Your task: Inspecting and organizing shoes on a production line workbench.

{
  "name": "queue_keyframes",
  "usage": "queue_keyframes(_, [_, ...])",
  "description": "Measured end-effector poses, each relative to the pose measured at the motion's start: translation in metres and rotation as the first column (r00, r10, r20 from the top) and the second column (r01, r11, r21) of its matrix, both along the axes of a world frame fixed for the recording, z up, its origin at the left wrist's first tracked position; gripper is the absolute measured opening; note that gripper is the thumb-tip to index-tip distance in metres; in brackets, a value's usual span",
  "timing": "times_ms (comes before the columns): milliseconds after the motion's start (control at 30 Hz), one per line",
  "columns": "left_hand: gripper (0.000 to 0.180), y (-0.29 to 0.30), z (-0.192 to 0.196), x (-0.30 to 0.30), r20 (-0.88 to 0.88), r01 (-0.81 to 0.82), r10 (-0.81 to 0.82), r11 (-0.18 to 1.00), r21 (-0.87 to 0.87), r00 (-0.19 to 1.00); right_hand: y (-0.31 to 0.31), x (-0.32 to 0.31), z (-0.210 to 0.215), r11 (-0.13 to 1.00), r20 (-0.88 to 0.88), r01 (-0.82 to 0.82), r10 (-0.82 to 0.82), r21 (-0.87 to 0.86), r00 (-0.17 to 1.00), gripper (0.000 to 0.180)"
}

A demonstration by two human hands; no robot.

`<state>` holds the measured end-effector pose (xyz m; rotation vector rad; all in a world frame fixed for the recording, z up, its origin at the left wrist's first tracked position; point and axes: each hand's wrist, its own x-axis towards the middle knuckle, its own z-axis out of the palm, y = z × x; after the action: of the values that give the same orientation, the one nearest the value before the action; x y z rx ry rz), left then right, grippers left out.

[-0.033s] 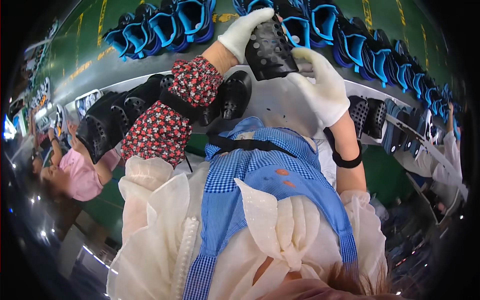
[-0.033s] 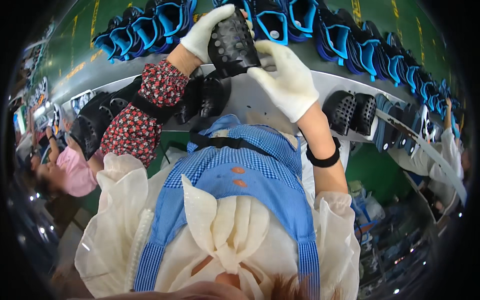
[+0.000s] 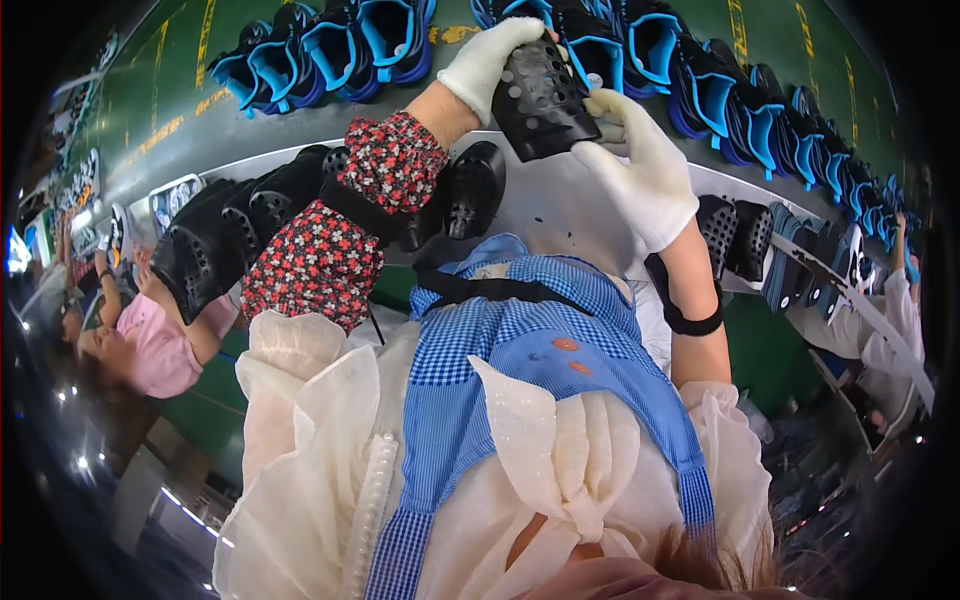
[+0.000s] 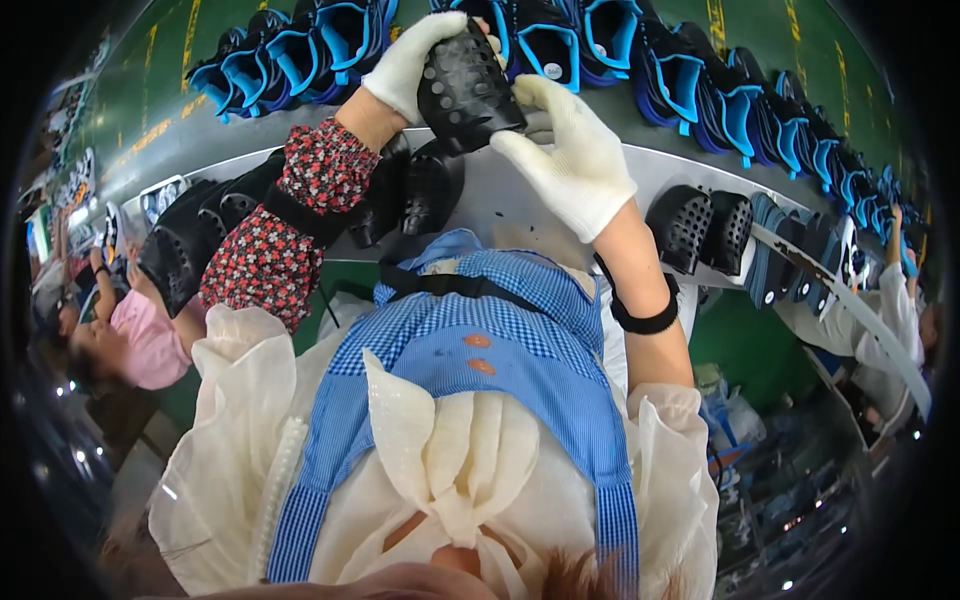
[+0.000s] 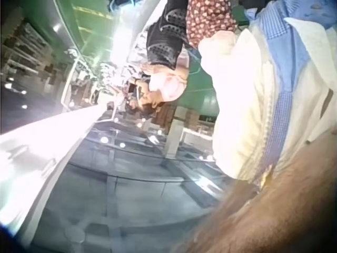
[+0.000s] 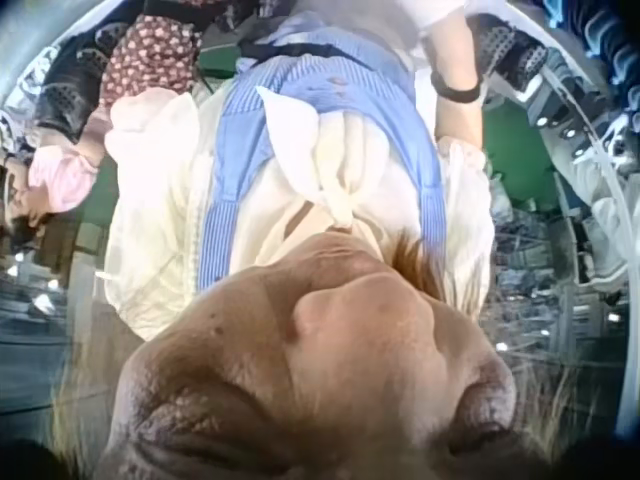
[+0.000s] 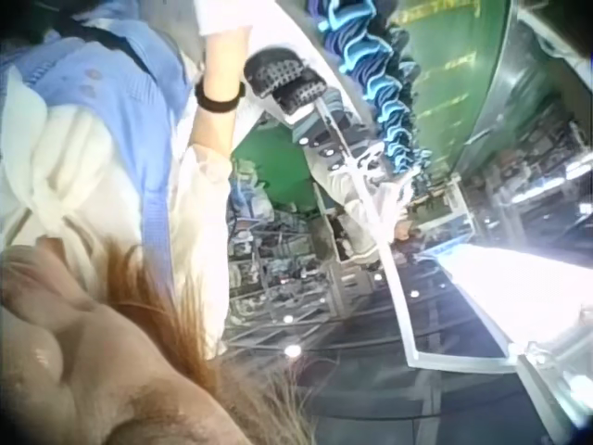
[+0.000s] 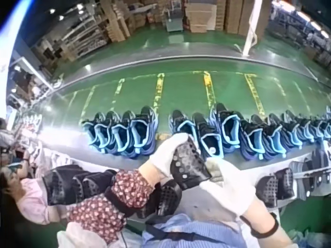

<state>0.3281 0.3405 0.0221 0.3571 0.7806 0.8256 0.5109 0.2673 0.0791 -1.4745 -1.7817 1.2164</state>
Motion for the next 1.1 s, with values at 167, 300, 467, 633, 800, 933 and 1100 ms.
queue_keyframes(167, [0.02, 0.003, -0.011, -0.012, -0.169, -0.165, 0.165, 0.986, 0.017, 0.972, 0.016, -0.037, -0.016, 0.997, 0.361, -0.041, 0.061, -0.062, 0.931, 0.055])
queue_keyframes(300, [0.023, 0.009, -0.022, -0.012, -0.508, -0.251, 0.299, 0.954, 0.163, 0.807, 0.026, -0.055, -0.015, 0.984, 0.485, -0.065, 0.139, -0.166, 0.863, 0.046])
queue_keyframes(467, [0.046, 0.023, -0.053, -0.028, -0.781, 0.024, 0.072, 0.994, 0.111, 0.62, 0.05, -0.06, -0.014, 0.95, 0.623, -0.175, 0.302, -0.258, 0.722, 0.046])
queue_keyframes(633, [0.045, 0.026, -0.041, -0.044, -0.958, 0.563, -0.166, 0.826, -0.007, 0.233, 0.097, -0.05, -0.029, 0.938, 0.717, -0.194, 0.346, -0.289, 0.605, 0.047])
queue_keyframes(800, [0.033, 0.009, -0.032, -0.037, -0.996, 0.853, 0.091, 0.521, 0.041, -0.007, 0.134, -0.081, -0.06, 0.937, 0.802, -0.254, 0.34, -0.242, 0.491, 0.042])
queue_keyframes(933, [0.034, 0.009, -0.031, -0.023, -0.997, 0.878, -0.035, 0.473, -0.072, -0.063, 0.147, -0.101, -0.105, 0.971, 0.824, -0.195, 0.223, -0.14, 0.521, 0.044])
queue_keyframes(1100, [0.041, 0.031, -0.055, -0.022, -0.965, 0.869, -0.216, 0.436, -0.233, -0.151, 0.17, -0.114, -0.151, 0.945, 0.788, -0.262, 0.31, -0.195, 0.531, 0.038])
